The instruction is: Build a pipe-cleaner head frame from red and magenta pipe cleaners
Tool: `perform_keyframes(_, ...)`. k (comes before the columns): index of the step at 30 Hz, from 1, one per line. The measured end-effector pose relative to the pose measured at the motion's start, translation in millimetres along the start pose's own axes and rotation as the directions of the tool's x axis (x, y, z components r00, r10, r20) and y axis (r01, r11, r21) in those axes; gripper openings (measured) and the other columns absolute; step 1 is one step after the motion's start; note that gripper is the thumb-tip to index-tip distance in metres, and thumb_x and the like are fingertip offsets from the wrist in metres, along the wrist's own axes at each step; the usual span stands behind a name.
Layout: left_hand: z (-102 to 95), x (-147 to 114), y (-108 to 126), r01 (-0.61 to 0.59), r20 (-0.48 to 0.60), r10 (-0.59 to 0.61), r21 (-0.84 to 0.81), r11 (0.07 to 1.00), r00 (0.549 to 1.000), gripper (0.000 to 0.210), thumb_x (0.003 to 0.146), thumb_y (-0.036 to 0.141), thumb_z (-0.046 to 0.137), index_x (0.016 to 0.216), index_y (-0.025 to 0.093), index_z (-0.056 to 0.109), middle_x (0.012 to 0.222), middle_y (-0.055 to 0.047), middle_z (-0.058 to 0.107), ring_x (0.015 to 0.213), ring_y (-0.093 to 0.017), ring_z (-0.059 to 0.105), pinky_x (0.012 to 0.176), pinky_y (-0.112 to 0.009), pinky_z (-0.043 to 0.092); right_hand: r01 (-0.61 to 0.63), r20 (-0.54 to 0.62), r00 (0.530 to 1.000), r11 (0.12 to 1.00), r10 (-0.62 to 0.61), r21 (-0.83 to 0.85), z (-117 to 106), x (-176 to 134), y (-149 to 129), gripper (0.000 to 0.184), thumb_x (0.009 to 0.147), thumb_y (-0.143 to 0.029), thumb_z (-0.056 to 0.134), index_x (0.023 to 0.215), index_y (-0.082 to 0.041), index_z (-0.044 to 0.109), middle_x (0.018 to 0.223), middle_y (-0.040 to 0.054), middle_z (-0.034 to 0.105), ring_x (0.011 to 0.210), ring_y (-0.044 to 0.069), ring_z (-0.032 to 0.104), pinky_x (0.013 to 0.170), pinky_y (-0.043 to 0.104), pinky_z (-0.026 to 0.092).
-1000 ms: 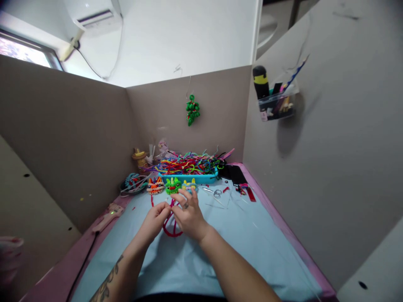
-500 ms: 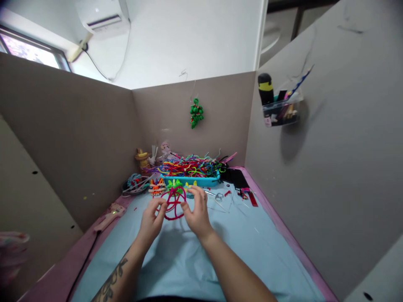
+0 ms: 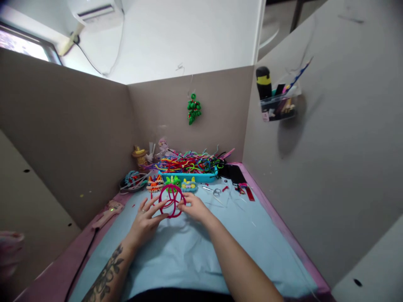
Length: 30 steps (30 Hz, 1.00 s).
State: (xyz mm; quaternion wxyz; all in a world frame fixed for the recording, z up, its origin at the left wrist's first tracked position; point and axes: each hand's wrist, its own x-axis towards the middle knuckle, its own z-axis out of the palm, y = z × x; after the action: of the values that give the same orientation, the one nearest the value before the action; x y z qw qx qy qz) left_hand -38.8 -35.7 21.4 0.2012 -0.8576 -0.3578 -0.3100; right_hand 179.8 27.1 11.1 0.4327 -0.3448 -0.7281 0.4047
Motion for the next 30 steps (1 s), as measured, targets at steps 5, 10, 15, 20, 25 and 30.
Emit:
perform_keyframes(5, -4.9, -19.0, -17.9, 0.252, -0.055, -0.286, -0.338, 0.907, 0.957, 0.028, 0.077, 0.005, 0.043, 0.073, 0.022, 0.065, 0.098, -0.005, 0.071, 0.106, -0.021, 0.06, 0.094, -0.045, 0.042, 0.001, 0.069, 0.997, 0.965, 0.018, -0.26, 4.2, 1.4, 26.5, 0.02, 0.061, -0.017, 0.068, 0.079, -0.023, 0.073, 0.114, 0.0054, 0.062, 0.112, 0.026, 0.052, 0.1, 0.046, 0.035)
perform_keyframes(10, 8.7, -13.0, -24.7, 0.646, 0.009, -0.74, -0.496, 0.581, 0.673, 0.019, 0.076, 0.017, 0.046, 0.083, 0.017, 0.064, 0.084, -0.006, 0.071, 0.077, -0.019, 0.066, 0.071, -0.034, 0.053, -0.055, 0.018, 0.998, 0.973, 0.06, -0.226, -11.0, 1.2, 38.0, 0.044, 0.056, 0.003, 0.05, 0.086, -0.022, 0.071, 0.117, 0.0048, 0.061, 0.112, 0.023, 0.053, 0.098, 0.041, 0.039)
perform_keyframes(15, 34.0, -12.7, -16.3, 0.681, 0.215, -0.676, -0.471, 0.561, 0.705, 0.026, 0.073, 0.015, 0.048, 0.09, 0.017, 0.068, 0.089, -0.007, 0.071, 0.08, -0.019, 0.066, 0.072, -0.032, 0.052, -0.11, -0.037, 0.994, 0.965, 0.104, -0.238, -17.2, 0.2, 36.4, 0.041, 0.055, 0.003, 0.045, 0.08, -0.019, 0.069, 0.097, 0.005, 0.065, 0.097, 0.02, 0.058, 0.088, 0.036, 0.044)
perform_keyframes(20, 38.9, -13.4, -4.0, 0.559, 0.218, -0.527, -0.488, 0.67, 0.822, 0.029, 0.073, 0.009, 0.048, 0.09, 0.019, 0.07, 0.091, -0.007, 0.072, 0.084, -0.019, 0.065, 0.08, -0.035, 0.051, -0.026, 0.149, 0.988, 0.988, 0.049, -0.153, -8.4, 0.0, 24.9, 0.022, 0.062, -0.01, 0.059, 0.079, -0.018, 0.07, 0.087, 0.003, 0.065, 0.079, 0.017, 0.058, 0.074, 0.03, 0.046)
perform_keyframes(25, 25.5, -9.2, 1.7, 0.561, 0.364, -0.429, -0.6, 0.571, 0.826, 0.022, 0.08, 0.021, 0.049, 0.087, 0.019, 0.07, 0.08, -0.005, 0.073, 0.072, -0.017, 0.066, 0.068, -0.03, 0.053, -0.181, 0.241, 0.954, 0.983, 0.178, -0.01, -13.8, -0.5, 23.8, 0.012, 0.065, -0.015, 0.058, 0.07, -0.015, 0.069, 0.061, 0.0, 0.063, 0.058, 0.013, 0.055, 0.059, 0.026, 0.044)
perform_keyframes(30, 25.7, -10.9, -1.2, 0.575, 0.155, -0.609, -0.566, 0.591, 0.778, 0.02, 0.079, 0.019, 0.047, 0.086, 0.018, 0.067, 0.08, -0.005, 0.071, 0.07, -0.016, 0.065, 0.067, -0.029, 0.052, -0.157, 0.272, 0.949, 0.987, 0.16, -0.034, -26.2, -4.4, 29.7, 0.041, 0.055, -0.004, 0.057, 0.092, -0.018, 0.069, 0.08, 0.0007, 0.069, 0.07, 0.015, 0.059, 0.066, 0.027, 0.046)
